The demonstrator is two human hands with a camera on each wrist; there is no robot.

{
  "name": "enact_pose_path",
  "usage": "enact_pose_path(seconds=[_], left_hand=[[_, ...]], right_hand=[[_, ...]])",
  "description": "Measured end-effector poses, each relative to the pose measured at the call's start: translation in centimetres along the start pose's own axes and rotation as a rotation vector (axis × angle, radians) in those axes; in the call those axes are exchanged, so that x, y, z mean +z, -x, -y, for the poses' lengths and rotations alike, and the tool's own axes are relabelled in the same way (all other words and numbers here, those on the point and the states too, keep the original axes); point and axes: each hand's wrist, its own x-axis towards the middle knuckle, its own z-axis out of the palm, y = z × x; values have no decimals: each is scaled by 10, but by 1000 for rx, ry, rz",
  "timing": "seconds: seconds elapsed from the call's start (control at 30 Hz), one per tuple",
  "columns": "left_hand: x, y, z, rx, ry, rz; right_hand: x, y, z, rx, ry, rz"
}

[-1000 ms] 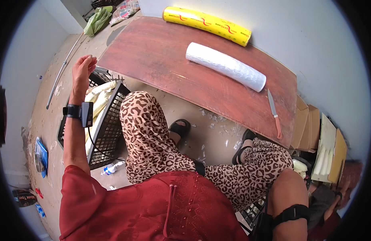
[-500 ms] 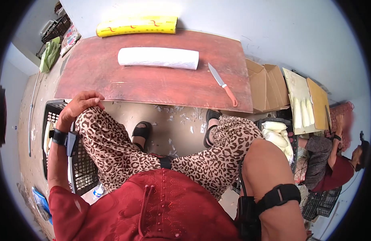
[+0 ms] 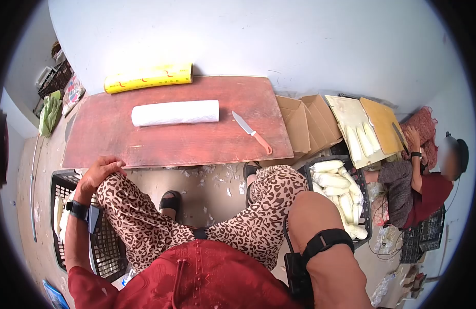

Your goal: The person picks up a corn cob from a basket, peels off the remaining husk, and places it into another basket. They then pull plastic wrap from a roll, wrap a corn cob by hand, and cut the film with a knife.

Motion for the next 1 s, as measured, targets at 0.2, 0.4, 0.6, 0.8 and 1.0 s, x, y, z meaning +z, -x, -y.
enact_pose_path(seconds=[0.2, 0.4, 0.6, 0.8, 1.0], left_hand=[[0, -2, -3, 31, -37, 31], [11, 21, -20, 118, -26, 31], [24, 39, -36, 212, -34, -14], [63, 44, -57, 283, -191, -5], [86, 52, -96, 222, -218, 68]], right_hand=[[2, 14, -12, -143, -195, -361], [-14, 69, -15, 177, 63, -180], [-24, 99, -6, 775, 193, 330], [-7, 183, -10, 1039, 331, 663], [-17, 219, -8, 1205, 189, 887]])
